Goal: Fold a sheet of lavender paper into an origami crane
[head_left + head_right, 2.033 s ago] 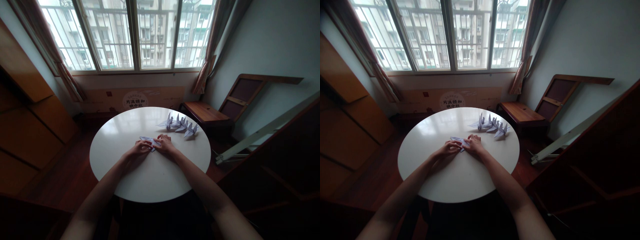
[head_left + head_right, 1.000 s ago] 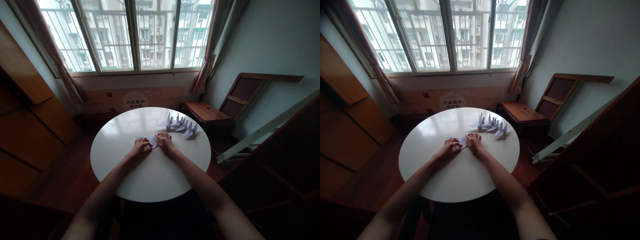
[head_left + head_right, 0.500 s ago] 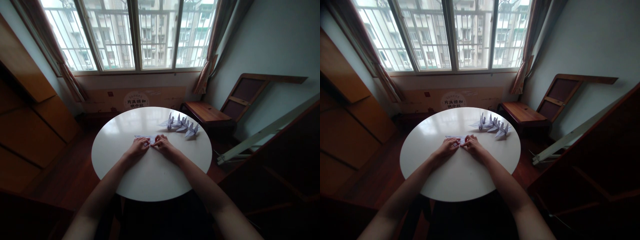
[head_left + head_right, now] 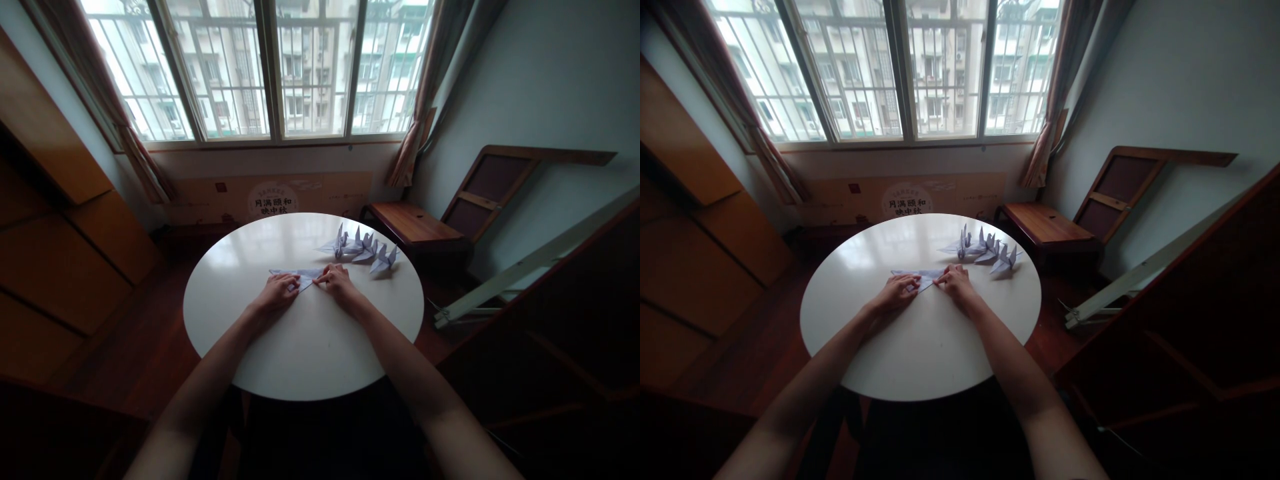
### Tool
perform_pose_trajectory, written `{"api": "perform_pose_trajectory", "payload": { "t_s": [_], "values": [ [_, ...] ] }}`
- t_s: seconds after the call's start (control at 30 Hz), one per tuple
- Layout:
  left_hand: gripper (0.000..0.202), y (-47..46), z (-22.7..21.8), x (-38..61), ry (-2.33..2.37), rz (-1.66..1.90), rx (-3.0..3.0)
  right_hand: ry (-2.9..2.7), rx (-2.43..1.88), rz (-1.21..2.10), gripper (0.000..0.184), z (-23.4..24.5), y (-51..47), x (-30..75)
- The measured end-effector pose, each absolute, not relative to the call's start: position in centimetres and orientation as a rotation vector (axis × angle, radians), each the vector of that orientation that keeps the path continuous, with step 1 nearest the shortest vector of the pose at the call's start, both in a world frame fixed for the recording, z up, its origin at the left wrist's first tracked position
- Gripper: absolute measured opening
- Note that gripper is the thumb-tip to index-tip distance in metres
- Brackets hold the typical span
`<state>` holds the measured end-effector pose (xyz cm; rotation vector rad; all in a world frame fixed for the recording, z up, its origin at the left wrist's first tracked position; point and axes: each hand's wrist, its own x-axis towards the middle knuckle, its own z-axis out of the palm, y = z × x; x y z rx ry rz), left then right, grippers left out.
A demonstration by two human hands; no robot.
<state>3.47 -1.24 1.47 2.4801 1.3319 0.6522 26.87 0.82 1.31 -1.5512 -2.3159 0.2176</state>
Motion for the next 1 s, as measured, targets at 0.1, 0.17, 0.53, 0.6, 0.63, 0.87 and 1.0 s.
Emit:
{"api": "perform_pose_trajectory", "payload": {
  "t_s": [0.1,0.17,0.53,0.6,0.63,0.87,1.0],
  "values": [
    [0.016,-1.2,1.5,3.5,1.336,0.643,2.477,-2.285,-1.604,0.214,0.028,1.1,1.2,27.3],
    [0.015,-1.1,1.4,3.5,1.332,0.645,2.477,-2.251,-1.638,0.21,0.03,1.0,1.5,27.6],
    [0.017,-0.7,0.8,3.2,1.323,0.65,2.473,-2.084,-1.79,0.186,0.034,1.0,1.7,28.4],
    [0.017,-0.7,0.7,3.2,1.319,0.646,2.477,-2.03,-1.817,0.177,0.032,1.0,1.7,28.5],
    [0.017,-0.6,0.7,3.2,1.319,0.645,2.479,-2.01,-1.833,0.179,0.032,1.0,1.7,28.5],
    [0.015,-0.8,0.9,3.3,1.329,0.642,2.478,-1.944,-1.82,0.123,0.042,1.1,1.6,28.8],
    [0.015,-0.9,1.0,3.3,1.332,0.647,2.483,-1.909,-1.736,0.087,0.049,1.1,1.4,28.4]
  ]
}}
